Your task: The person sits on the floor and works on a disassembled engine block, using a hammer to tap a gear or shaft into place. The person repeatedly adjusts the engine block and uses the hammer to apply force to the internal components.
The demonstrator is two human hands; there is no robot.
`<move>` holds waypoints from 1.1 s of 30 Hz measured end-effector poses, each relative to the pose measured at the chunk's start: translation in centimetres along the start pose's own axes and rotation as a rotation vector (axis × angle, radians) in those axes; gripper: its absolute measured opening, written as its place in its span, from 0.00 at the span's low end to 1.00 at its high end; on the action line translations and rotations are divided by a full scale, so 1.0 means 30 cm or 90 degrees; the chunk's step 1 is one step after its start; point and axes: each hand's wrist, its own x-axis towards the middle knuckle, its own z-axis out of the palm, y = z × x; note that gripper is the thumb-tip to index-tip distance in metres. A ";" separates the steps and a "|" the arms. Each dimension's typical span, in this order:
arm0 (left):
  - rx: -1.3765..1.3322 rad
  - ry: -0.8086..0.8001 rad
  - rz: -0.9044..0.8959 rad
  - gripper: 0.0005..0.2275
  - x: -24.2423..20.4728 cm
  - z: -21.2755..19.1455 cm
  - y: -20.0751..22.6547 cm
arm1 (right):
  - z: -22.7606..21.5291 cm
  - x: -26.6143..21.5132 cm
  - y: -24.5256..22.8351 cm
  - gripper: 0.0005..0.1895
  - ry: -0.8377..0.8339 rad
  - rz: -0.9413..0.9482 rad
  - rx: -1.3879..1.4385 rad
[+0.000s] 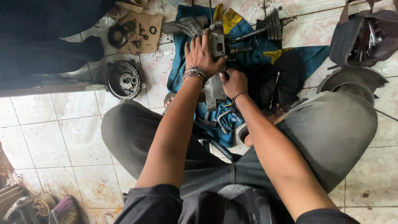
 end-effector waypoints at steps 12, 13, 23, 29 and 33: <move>-0.035 -0.080 -0.072 0.59 0.042 -0.041 -0.041 | 0.037 -0.008 -0.074 0.18 -0.034 -0.002 -0.081; -0.039 -0.083 -0.072 0.59 0.045 -0.034 -0.042 | 0.026 -0.007 -0.061 0.18 -0.036 0.000 -0.084; -0.029 0.019 0.038 0.39 0.026 -0.044 -0.093 | -0.057 0.025 0.119 0.07 -0.131 0.122 0.182; -0.013 0.016 0.045 0.39 0.012 -0.099 -0.101 | 0.010 -0.071 0.208 0.30 -0.265 0.225 -0.160; -0.004 0.011 0.031 0.38 0.007 -0.114 -0.091 | 0.104 -0.083 0.195 0.44 -0.219 0.273 -0.337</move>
